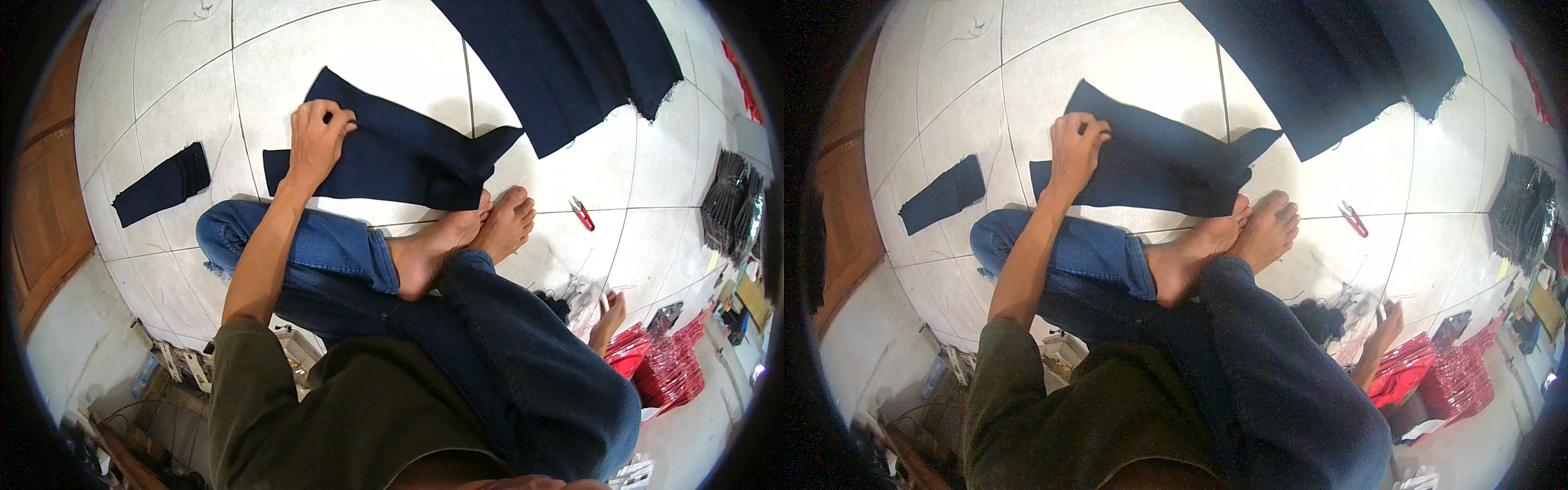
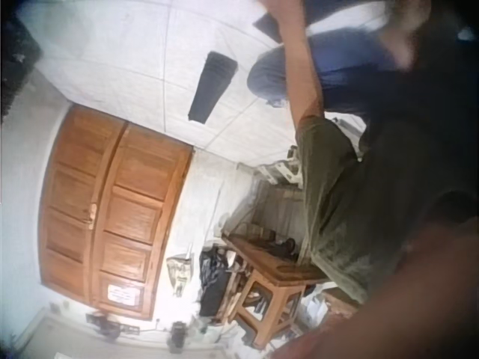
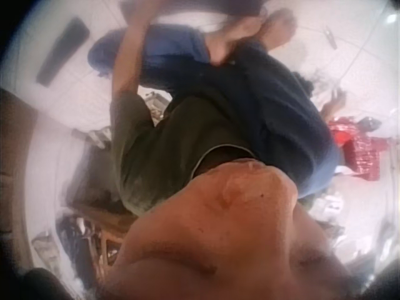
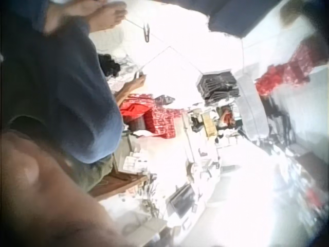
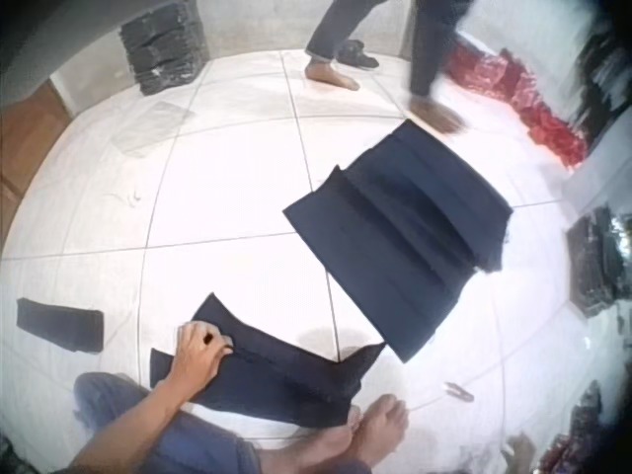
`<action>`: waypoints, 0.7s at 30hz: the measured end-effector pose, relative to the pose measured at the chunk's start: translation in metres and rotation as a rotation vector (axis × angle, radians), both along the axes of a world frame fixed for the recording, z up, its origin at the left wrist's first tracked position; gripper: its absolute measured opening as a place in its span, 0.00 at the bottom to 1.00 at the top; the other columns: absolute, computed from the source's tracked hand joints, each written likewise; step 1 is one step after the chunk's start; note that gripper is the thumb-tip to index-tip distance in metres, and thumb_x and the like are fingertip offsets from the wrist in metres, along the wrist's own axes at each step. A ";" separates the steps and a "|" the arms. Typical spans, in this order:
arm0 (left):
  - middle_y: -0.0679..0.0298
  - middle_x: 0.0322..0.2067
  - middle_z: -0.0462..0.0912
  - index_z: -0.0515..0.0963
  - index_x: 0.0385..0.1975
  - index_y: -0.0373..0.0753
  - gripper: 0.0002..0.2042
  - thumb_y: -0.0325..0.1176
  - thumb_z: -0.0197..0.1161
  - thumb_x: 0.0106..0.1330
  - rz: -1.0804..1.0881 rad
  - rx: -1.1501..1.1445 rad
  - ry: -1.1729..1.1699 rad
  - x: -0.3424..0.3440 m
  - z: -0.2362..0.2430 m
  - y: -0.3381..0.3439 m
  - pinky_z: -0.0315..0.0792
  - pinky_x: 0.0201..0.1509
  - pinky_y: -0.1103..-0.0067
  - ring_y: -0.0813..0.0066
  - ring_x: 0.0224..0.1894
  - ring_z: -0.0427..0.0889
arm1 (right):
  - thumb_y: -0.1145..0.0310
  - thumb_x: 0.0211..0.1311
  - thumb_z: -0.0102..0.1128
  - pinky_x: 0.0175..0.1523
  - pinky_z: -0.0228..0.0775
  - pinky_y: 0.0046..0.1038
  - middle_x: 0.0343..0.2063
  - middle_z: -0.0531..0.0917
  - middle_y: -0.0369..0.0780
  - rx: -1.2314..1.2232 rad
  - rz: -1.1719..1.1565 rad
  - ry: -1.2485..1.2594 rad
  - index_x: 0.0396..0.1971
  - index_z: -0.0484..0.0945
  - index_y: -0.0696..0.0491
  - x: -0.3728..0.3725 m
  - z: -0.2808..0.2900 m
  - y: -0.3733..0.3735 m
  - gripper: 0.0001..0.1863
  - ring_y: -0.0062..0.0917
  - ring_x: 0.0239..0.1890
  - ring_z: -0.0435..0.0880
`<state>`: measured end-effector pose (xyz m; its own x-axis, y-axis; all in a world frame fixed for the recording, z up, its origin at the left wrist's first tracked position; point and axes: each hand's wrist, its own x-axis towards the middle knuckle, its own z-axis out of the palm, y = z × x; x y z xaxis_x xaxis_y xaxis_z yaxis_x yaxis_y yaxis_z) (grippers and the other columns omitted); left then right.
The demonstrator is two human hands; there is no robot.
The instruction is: The person sits on the floor and uses a red utility knife to cut a large piece of dark fabric into long strips. They repeatedly measure, cut, and stack the resulting fabric pieces on the floor.
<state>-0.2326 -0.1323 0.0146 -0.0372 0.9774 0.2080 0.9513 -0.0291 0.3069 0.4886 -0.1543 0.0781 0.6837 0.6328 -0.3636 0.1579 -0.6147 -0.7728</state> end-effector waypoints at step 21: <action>0.52 0.62 0.75 0.77 0.61 0.36 0.16 0.29 0.57 0.76 0.250 0.123 -0.033 -0.004 0.035 0.001 0.63 0.71 0.62 0.53 0.66 0.71 | 0.63 0.59 0.70 0.54 0.73 0.50 0.41 0.88 0.51 -0.737 0.554 -0.636 0.43 0.82 0.56 0.069 0.071 -0.038 0.16 0.41 0.48 0.88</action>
